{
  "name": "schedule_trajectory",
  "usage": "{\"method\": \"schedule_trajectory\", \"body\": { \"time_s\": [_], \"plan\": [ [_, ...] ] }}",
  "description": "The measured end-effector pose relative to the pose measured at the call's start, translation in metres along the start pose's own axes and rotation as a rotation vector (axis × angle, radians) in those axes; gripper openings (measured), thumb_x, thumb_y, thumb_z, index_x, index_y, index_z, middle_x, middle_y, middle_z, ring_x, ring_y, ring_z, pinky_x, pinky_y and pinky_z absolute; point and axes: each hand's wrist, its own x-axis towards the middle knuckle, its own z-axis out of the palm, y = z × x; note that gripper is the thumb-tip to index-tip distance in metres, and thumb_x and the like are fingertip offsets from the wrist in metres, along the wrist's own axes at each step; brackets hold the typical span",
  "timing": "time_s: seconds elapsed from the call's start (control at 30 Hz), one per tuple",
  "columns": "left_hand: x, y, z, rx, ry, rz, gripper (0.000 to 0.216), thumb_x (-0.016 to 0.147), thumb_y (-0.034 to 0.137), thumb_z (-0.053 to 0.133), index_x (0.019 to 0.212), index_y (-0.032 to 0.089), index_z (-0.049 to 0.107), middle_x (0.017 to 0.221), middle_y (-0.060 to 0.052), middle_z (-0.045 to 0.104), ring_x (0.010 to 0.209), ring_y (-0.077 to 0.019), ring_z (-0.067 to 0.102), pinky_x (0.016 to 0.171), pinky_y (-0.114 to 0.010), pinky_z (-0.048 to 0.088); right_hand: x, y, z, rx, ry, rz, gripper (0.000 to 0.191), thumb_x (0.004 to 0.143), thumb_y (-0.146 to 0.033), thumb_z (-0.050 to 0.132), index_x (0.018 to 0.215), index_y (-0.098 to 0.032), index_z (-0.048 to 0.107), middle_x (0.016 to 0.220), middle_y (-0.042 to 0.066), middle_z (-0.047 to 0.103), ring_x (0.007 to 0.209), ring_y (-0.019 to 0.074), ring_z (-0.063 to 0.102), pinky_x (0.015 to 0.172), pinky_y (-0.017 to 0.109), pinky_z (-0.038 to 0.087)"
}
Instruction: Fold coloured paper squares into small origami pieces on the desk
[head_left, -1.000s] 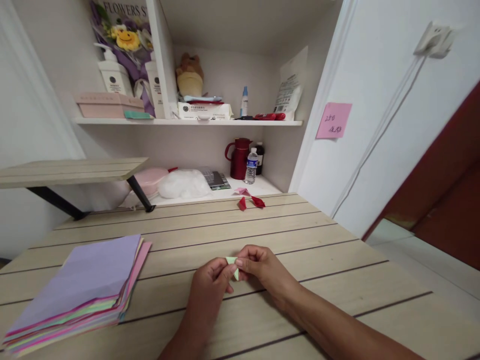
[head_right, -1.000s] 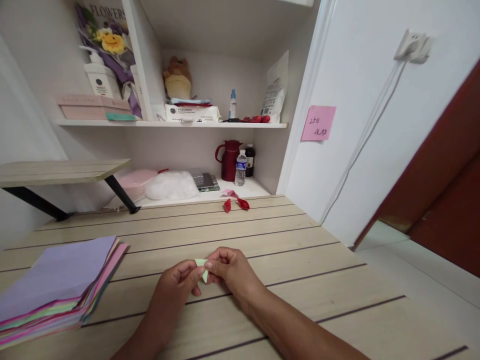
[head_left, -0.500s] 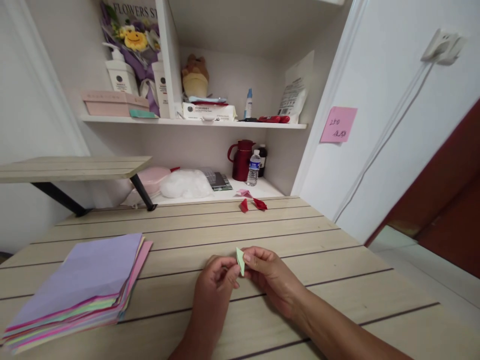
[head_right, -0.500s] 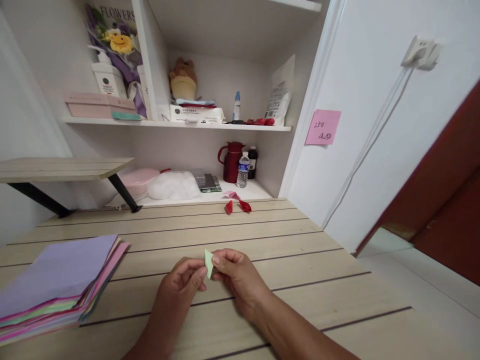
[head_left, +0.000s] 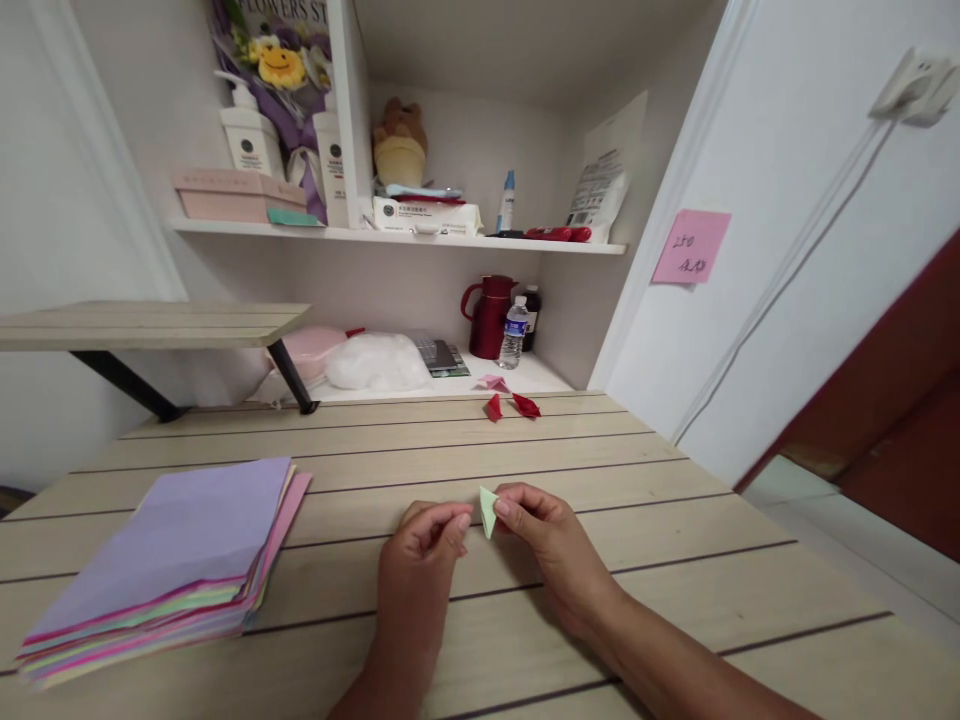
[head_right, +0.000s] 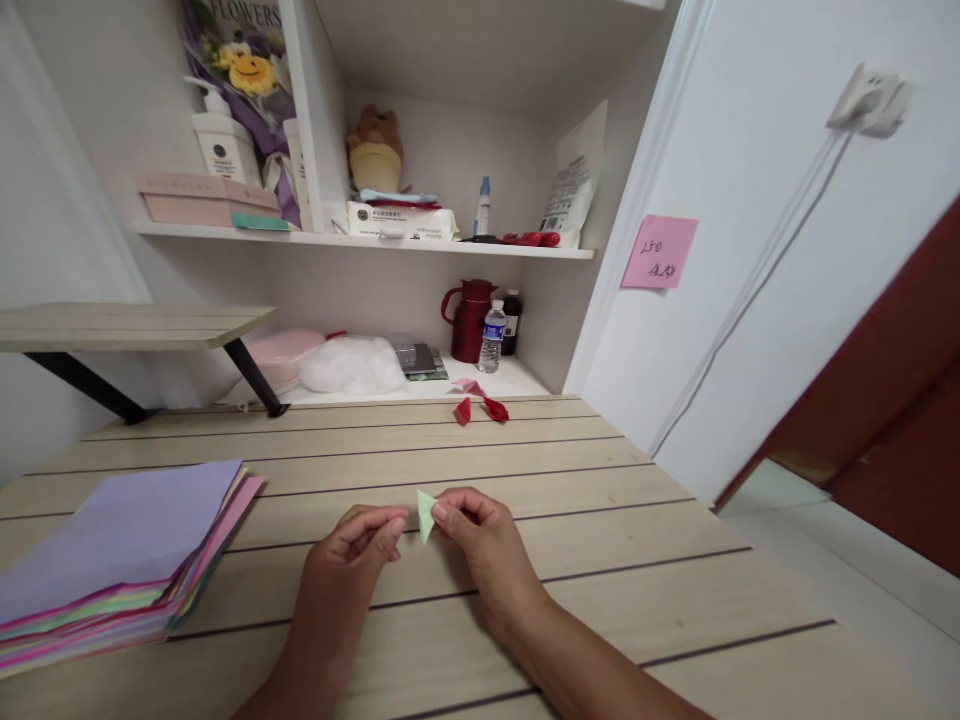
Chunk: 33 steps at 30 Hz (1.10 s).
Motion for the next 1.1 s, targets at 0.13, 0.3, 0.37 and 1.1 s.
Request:
{"method": "schedule_trajectory", "body": {
  "time_s": [0.13,0.3,0.37,1.1],
  "plan": [
    [0.001,0.0,0.0,-0.005,-0.004,-0.042,0.017,0.069,0.038,0.072,0.076,0.022,0.077,0.075,-0.001,0.068,0.057,-0.0114,0.055,0.056,-0.024,0.048,0.0,-0.001,0.0,-0.005,0.006,0.001,0.031,0.07,-0.045,0.082,0.068,-0.018,0.066,0.069,-0.001,0.055,0.07,0.0155,0.043,0.07,0.03,0.033],
    [-0.001,0.008,0.0,0.01,-0.011,-0.095,0.019,0.068,0.038,0.074,0.078,0.021,0.077,0.076,-0.002,0.071,0.059,-0.0128,0.057,0.059,-0.025,0.049,-0.001,-0.001,0.003,0.005,0.016,0.008,0.032,0.067,-0.046,0.084,0.067,-0.019,0.067,0.071,0.0,0.057,0.072,0.0166,0.045,0.072,0.03,0.035],
    [-0.002,0.011,0.0,0.018,-0.005,-0.114,0.021,0.068,0.039,0.074,0.079,0.021,0.077,0.076,-0.002,0.072,0.06,-0.0133,0.058,0.059,-0.025,0.049,-0.002,-0.002,0.004,0.01,0.023,0.009,0.033,0.065,-0.047,0.085,0.067,-0.018,0.067,0.073,0.001,0.058,0.074,0.0172,0.047,0.073,0.03,0.035],
    [-0.004,0.011,-0.001,0.036,-0.015,-0.221,0.028,0.068,0.043,0.075,0.085,0.021,0.077,0.055,0.004,0.059,0.058,-0.0129,0.052,0.059,-0.023,0.042,-0.003,-0.002,0.006,0.029,0.018,0.029,0.034,0.064,-0.047,0.085,0.066,-0.018,0.068,0.068,0.0,0.059,0.07,0.016,0.047,0.071,0.03,0.035]
  ]
}}
